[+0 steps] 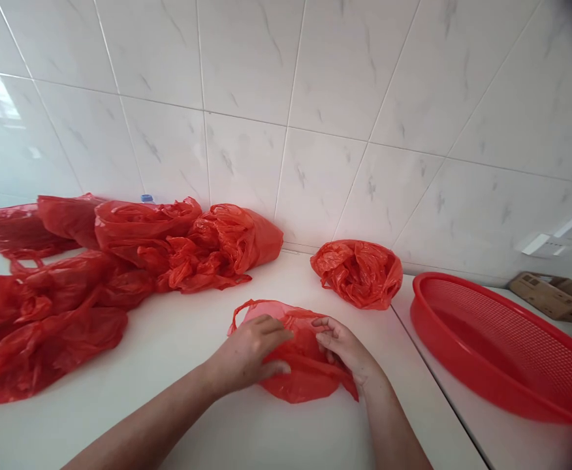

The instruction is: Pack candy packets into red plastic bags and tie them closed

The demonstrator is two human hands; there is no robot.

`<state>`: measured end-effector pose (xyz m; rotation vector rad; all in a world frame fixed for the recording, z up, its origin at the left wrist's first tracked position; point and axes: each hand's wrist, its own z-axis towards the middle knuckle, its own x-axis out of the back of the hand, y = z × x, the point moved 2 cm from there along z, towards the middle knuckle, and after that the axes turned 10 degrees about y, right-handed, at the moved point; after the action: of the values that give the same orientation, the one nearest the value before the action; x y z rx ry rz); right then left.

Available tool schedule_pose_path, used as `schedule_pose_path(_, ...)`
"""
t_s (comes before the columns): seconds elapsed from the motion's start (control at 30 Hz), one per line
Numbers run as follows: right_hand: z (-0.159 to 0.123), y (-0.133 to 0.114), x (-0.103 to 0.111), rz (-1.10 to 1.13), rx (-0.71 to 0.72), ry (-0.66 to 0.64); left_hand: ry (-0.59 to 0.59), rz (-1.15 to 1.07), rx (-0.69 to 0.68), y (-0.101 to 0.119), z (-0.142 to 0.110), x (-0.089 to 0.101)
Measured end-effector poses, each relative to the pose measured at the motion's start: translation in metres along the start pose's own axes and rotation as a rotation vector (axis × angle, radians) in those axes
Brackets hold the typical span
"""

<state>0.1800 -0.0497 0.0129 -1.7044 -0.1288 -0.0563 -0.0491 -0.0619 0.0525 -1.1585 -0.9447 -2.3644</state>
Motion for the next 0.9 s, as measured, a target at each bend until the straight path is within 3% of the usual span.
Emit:
schedule_pose_path(0.1,0.002,0.002,-0.001,0.007,-0.010,0.011,-0.114,0.143,-0.200,0.016,-0.016,-0.011)
schedule_pose_path(0.2,0.003,0.004,-0.001,0.073,-0.013,0.033,-0.172,0.221,-0.241,0.022,-0.029,-0.021)
schedule_pose_path(0.27,0.003,0.002,0.000,0.091,-0.002,0.035,-0.146,0.217,-0.242,0.021,-0.033,-0.023)
schedule_pose_path(0.33,0.001,-0.003,-0.001,0.094,0.008,0.009,-0.033,0.199,-0.262,0.020,-0.033,-0.019)
schedule_pose_path(0.47,-0.009,-0.018,-0.014,-0.027,0.070,-0.027,0.377,0.223,-0.259,0.013,-0.029,0.000)
schedule_pose_path(0.53,-0.014,-0.023,-0.024,-0.272,0.177,0.008,0.527,0.277,-0.166,0.002,-0.028,0.008)
schedule_pose_path(0.63,-0.017,-0.022,-0.042,-0.668,0.325,0.018,0.612,0.236,0.086,-0.023,-0.028,0.012)
schedule_pose_path(0.77,-0.017,-0.020,-0.055,-0.907,0.425,0.032,0.560,-0.154,0.503,-0.049,-0.029,0.005)
schedule_pose_path(0.9,-0.034,-0.043,-0.052,-0.892,0.557,0.212,0.503,-0.368,0.761,-0.051,-0.029,0.003)
